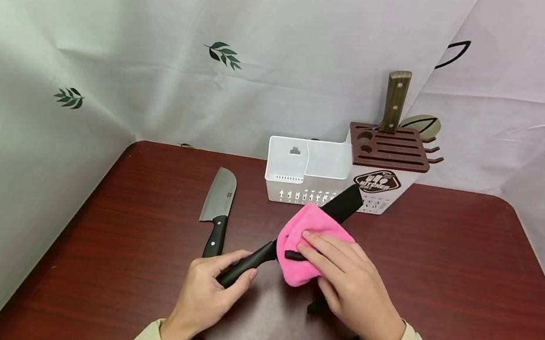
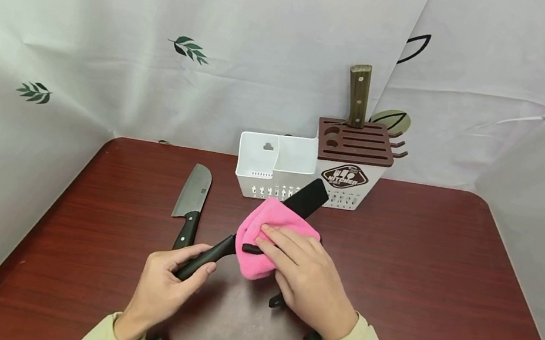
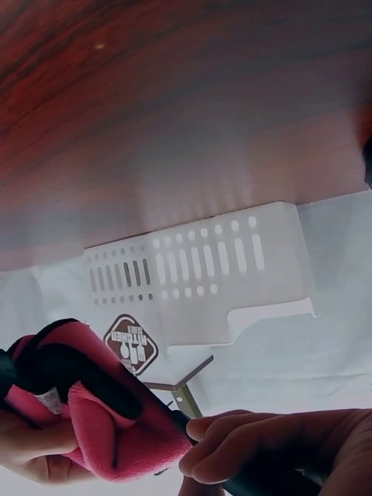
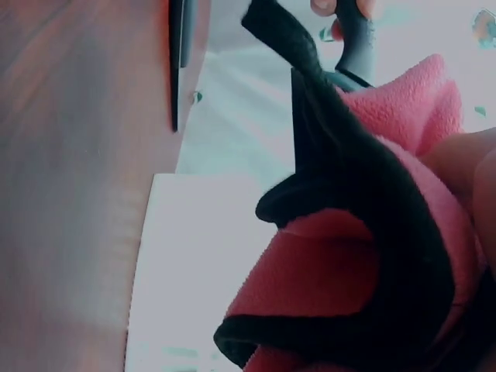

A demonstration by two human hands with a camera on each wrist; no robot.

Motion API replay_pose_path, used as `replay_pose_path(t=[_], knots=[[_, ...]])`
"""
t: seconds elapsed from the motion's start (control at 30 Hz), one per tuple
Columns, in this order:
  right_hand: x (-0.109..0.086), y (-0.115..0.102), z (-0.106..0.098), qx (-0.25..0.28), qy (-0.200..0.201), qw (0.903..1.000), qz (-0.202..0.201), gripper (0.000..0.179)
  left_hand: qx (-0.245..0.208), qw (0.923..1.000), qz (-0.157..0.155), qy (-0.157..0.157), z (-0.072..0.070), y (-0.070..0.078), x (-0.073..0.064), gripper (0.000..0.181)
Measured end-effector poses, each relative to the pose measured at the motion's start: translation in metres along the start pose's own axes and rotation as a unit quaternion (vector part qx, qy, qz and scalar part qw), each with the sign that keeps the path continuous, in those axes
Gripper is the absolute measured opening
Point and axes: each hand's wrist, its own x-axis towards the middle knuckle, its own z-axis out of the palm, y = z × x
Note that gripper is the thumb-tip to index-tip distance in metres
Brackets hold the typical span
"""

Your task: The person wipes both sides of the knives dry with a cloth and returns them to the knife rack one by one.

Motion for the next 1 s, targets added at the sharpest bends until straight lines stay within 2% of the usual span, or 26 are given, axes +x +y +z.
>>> replay_pose_path(t=[0.53, 0.73, 1.0], knots=[[-0.003, 0.012, -0.013, -0.046, 0.056, 0.992, 0.104, 0.047, -0.005, 0.9998, 0.019, -0.007, 0.0, 0.0, -0.001, 0.027], [-0.005, 0.015, -0.014, -0.053, 0.079, 0.9857, 0.139, 0.048, -0.008, 0.9998, 0.013, -0.009, 0.0, -0.001, -0.001, 0.028], [-0.006, 0.02, -0.015, -0.049, 0.098, 0.9818, 0.155, 0.046, -0.02, 0.9998, -0.004, -0.006, -0.002, -0.001, -0.001, 0.027]])
